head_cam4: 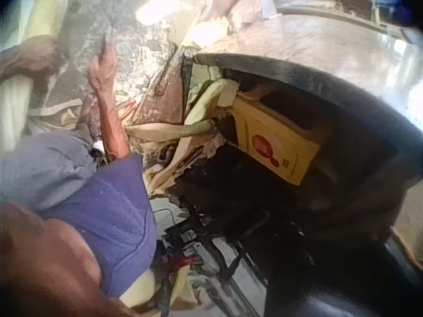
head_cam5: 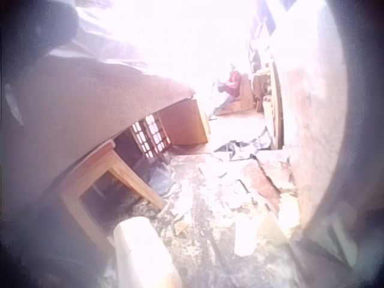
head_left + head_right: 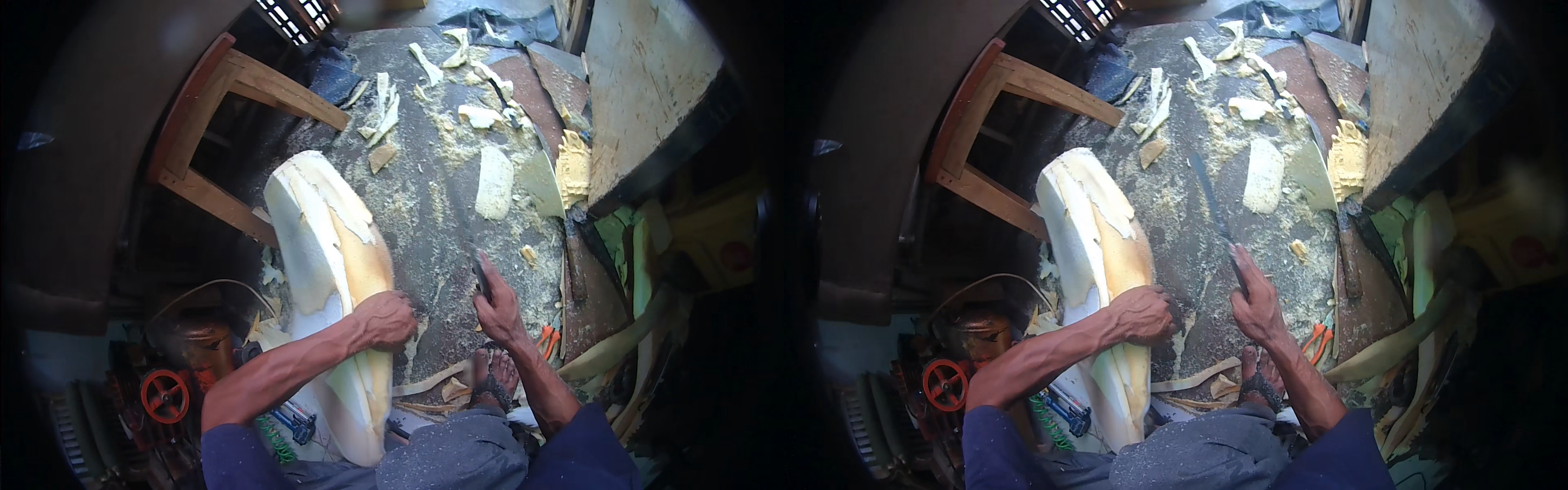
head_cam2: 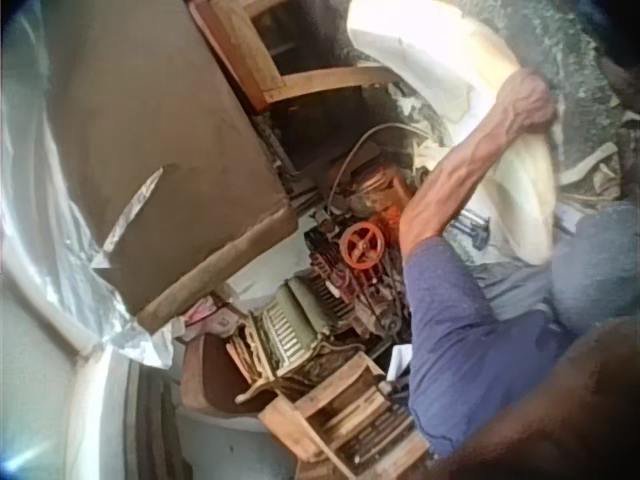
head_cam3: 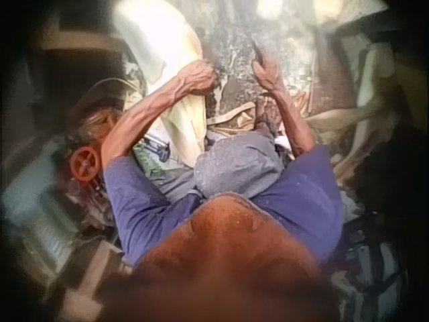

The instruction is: The person carves a large piece of light-colored wood using a hand chisel, repeatedly scraping and shaping its surface. The person rotates the wood to work on different sides and removes shavings by hand.

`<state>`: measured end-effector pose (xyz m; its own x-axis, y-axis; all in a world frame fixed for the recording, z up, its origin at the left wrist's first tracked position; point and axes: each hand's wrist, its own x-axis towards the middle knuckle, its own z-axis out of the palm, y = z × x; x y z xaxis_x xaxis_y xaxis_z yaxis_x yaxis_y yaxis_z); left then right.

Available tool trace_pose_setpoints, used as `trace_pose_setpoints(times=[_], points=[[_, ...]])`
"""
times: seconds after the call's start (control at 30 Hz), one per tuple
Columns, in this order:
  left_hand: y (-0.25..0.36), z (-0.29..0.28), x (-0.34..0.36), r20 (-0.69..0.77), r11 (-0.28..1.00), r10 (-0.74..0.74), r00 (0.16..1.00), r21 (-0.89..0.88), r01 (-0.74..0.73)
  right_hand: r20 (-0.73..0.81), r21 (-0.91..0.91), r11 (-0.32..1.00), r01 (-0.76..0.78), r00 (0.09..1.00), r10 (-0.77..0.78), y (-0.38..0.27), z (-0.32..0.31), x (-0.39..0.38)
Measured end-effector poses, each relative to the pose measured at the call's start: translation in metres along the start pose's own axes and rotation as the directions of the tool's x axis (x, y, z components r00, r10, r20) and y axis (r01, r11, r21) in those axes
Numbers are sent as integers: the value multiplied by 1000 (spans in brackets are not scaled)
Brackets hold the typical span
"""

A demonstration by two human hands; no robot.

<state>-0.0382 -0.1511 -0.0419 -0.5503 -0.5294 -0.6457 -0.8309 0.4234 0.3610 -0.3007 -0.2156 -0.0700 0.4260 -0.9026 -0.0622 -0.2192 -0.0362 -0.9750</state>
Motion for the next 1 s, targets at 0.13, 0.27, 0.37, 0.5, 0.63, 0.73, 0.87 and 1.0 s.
trace_pose_setpoints(times=[0.13,0.27,0.37,0.5,0.63,0.73,0.87,1.0], points=[[74,-47,-27,-136,976,161,978,172,-136,33,-141,968,205,979,-203,-35,13,65],[119,-54,-21,-205,948,274,940,222,-228,137,-315,876,365,931,-338,-70,28,116],[129,-45,-7,-279,953,279,919,199,-229,153,-448,814,370,929,-338,-78,35,118],[121,-44,-14,-328,962,259,909,173,-211,140,-531,786,317,947,-287,-78,22,57],[109,-52,-35,-324,968,203,924,211,-139,100,-487,810,326,943,-318,-60,4,1],[110,-53,-34,-368,946,290,883,249,-207,-34,-481,808,339,914,-404,-76,8,52],[109,-44,-29,-395,951,292,871,215,-222,169,-525,765,373,926,-336,-109,30,99],[97,-41,-44,-439,944,309,844,247,-217,195,-577,736,353,935,-296,-74,21,42]])
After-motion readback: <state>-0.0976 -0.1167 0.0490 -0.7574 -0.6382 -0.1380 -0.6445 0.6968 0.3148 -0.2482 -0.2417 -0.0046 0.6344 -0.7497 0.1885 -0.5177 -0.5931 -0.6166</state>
